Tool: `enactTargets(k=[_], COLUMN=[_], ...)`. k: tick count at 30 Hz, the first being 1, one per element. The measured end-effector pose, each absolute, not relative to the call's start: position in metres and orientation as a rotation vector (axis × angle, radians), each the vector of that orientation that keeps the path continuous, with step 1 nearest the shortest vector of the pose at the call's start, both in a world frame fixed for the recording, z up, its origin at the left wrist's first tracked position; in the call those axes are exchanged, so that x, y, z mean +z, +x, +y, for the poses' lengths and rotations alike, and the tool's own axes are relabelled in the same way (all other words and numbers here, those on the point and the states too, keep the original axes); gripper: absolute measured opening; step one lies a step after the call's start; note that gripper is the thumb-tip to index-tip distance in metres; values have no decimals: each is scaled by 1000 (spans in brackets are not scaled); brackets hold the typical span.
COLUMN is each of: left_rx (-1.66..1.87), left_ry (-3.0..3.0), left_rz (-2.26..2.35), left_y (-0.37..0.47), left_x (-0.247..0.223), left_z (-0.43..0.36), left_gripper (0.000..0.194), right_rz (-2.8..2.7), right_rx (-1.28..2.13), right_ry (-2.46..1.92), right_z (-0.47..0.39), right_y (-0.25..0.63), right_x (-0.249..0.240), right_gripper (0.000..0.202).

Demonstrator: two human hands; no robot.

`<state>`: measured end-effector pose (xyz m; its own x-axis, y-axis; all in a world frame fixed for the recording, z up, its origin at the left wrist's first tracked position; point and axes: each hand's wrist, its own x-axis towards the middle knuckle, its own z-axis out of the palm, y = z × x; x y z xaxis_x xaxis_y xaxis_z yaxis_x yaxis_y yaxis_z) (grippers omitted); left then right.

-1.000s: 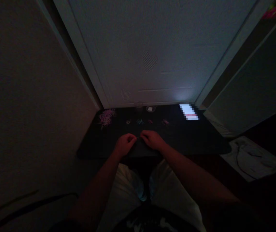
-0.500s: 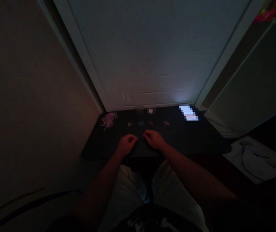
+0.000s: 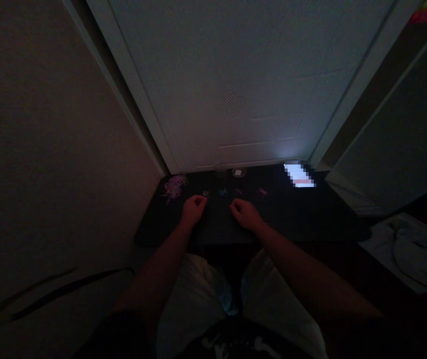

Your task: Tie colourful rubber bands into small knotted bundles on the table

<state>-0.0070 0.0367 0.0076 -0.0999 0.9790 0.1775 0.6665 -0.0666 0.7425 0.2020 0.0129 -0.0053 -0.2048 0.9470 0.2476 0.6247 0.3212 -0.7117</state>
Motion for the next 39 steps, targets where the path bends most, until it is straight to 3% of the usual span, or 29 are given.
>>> enactTargets(k=[7, 21, 27, 39], left_rx=[940, 932, 776, 621], left_ry=[1808, 1999, 2128, 2314], left_rz=[1999, 1994, 2117, 2103], left_y=[-12, -11, -1, 4], left_x=[1, -1, 0, 1], left_z=[77, 65, 67, 88], left_gripper=[21, 30, 34, 35], right_rz=[-1911, -2125, -2338, -2434], right_rx=[620, 684, 552, 388], right_ry=[-1380, -1326, -1174, -1250], right_z=[12, 3, -7, -11], right_y=[203, 204, 205, 196], right_x=[-3, 4, 5, 0], right_gripper=[18, 14, 39, 16])
